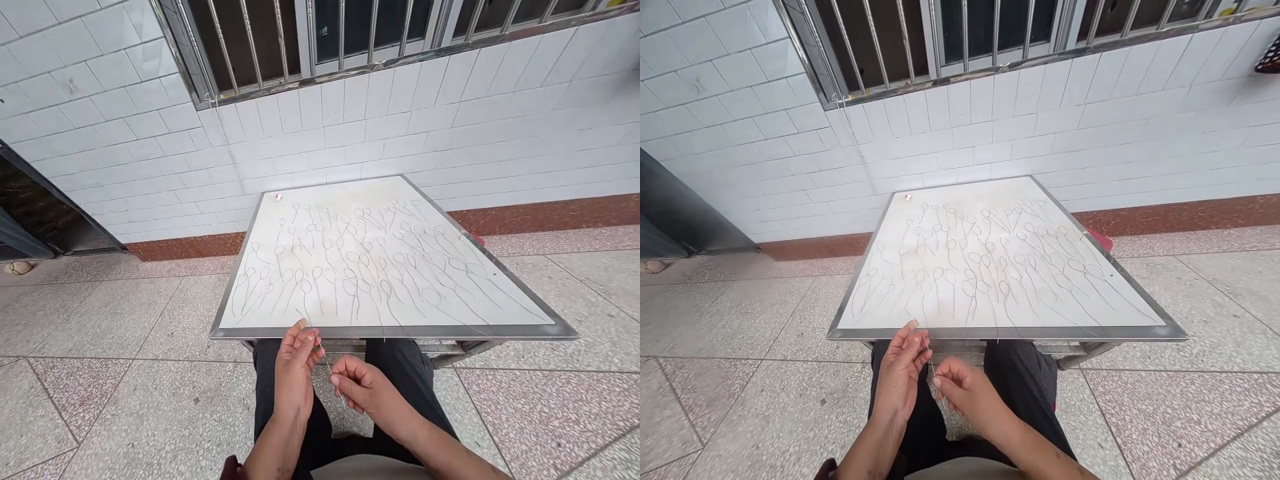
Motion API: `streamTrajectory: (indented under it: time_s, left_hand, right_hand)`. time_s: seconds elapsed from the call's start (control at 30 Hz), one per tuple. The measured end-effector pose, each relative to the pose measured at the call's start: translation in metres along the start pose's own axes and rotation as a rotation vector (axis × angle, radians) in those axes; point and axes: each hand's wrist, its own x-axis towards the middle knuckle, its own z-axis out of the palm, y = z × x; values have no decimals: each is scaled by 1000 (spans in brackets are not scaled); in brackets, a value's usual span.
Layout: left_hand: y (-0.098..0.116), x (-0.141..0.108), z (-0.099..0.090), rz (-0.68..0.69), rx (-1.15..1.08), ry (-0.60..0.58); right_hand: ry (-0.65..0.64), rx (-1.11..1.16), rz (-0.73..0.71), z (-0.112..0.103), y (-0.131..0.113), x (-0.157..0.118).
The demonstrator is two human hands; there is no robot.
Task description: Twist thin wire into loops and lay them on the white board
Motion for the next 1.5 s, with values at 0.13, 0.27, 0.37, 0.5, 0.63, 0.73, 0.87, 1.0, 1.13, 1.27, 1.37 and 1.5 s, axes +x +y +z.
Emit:
streamTrajectory:
  time_s: [0.13, 0.27, 0.37, 0.5, 0.63, 0.73, 0.87, 1.0, 1.13, 1.27, 1.37, 1.5]
  left_hand:
    - [4, 2, -3, -18, -15, 6]
    - [3, 5, -4, -29, -27, 24]
    - [3, 6, -2, -42, -19, 13]
    - [5, 3, 1, -46, -6, 4]
    - [6, 1, 2, -9, 6, -16]
    - [6, -1, 1, 2, 16, -19]
    - [5, -5, 2, -32, 18, -49]
    - [7, -14, 7, -98, 36, -95]
    - [10, -20, 11, -177, 56, -142]
    - [10, -20, 12, -252, 18, -166]
    - [8, -18, 11, -291, 0, -161]
    - [9, -17, 10, -342, 3, -187]
  right_hand:
    - [11, 77, -2, -2, -4, 2]
    - [-13, 183, 36, -1, -4, 3]
    - [-59, 284, 71, 1, -3, 3]
    - [-131, 428, 119, 3, 0, 2]
    - [-152, 368, 86, 4, 3, 2]
    - [-57, 186, -25, -1, 1, 5]
    - [136, 15, -185, -13, -12, 15]
    - [185, -10, -257, -20, -26, 22]
    - [185, 33, -264, -21, -32, 22]
    - [210, 84, -261, -21, -33, 21]
    - [260, 130, -272, -22, -34, 20]
    - [210, 171, -298, -24, -36, 19]
